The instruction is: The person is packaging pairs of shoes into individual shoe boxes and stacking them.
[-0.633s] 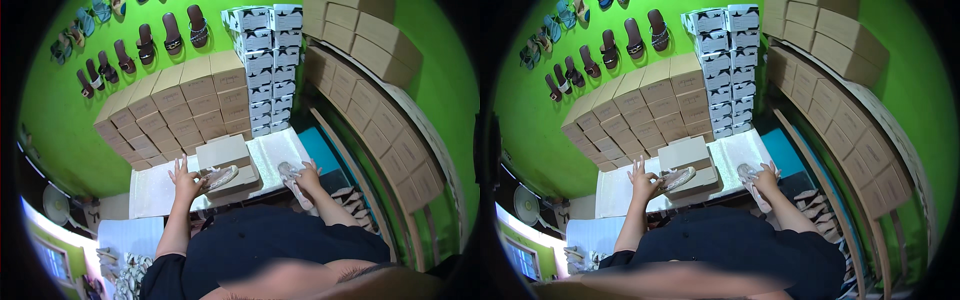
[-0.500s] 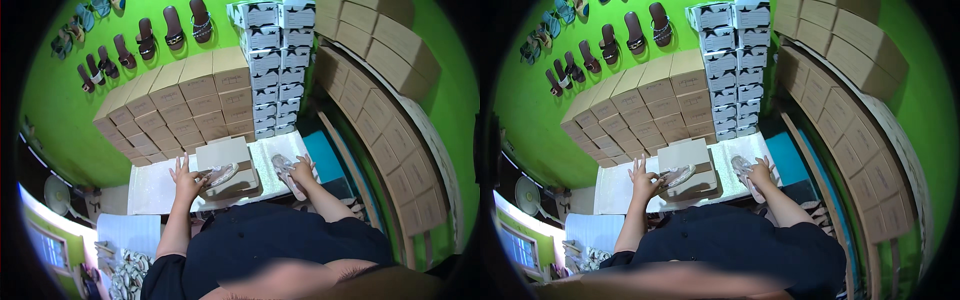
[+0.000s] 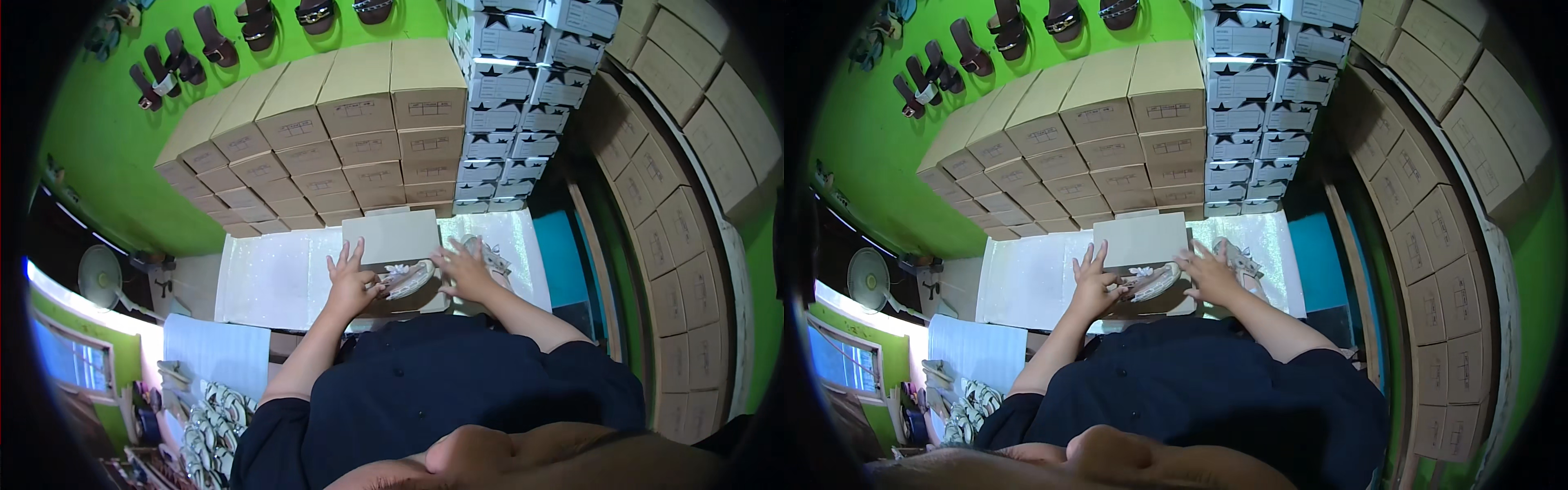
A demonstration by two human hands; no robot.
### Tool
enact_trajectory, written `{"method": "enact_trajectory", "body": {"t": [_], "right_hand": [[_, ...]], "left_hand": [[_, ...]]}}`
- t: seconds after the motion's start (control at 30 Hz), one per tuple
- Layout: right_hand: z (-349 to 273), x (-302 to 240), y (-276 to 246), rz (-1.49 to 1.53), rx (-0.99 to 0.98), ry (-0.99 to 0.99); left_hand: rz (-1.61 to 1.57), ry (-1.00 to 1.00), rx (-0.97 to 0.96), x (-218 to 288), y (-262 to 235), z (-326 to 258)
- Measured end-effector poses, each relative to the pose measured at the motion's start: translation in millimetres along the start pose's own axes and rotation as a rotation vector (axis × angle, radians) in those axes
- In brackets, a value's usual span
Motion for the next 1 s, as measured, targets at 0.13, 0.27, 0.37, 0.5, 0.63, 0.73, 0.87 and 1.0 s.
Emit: {"method": "enact_trajectory", "body": {"t": [0.13, 0.27, 0.37, 0.5, 0.63, 0.73, 0.87, 1.0], "right_hand": [[9.8, -20.8, 37.8, -0.073, 0.012, -0.2], [10.1, -16.1, 52.2, -0.048, 0.088, -0.18], [6.2, -6.6, 50.7, -0.035, 0.125, -0.109], [11.5, -6.8, 52.9, -0.035, 0.082, -0.016], [25.4, -10.3, 65.5, -0.03, 0.035, 0.037], [34.8, -3.6, 68.2, 0.035, 0.021, 0.1], [45.1, -1.7, 71.4, 0.041, -0.065, 0.129], [47.9, 5.3, 87.0, -0.028, -0.156, 0.168]], "left_hand": [[-0.104, 0.073, -0.041, -5.1, 11.3, 13.5], [-0.099, 0.154, -0.16, -21.5, 28.6, 30.1], [-0.079, 0.015, -0.175, -64.7, 46.9, 38.2], [-0.112, -0.207, -0.271, -121.0, 85.6, 18.5], [-0.035, -0.316, -0.504, -142.3, 130.7, -13.1], [-0.118, -0.293, -0.452, -139.0, 135.7, -15.3], [-0.158, -0.222, -0.336, -141.5, 145.8, -19.6], [-0.195, -0.282, -0.318, -138.5, 144.2, -20.7]]}}
Point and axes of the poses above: each hand's wrist, its own z-axis towards the middle knuckle, its own y-axis out of the palm, x = y × z, the point moved 7 cm from there along z, towards the middle knuckle, and after that the axes turned 13 degrees about z, right-handed, at the moved point
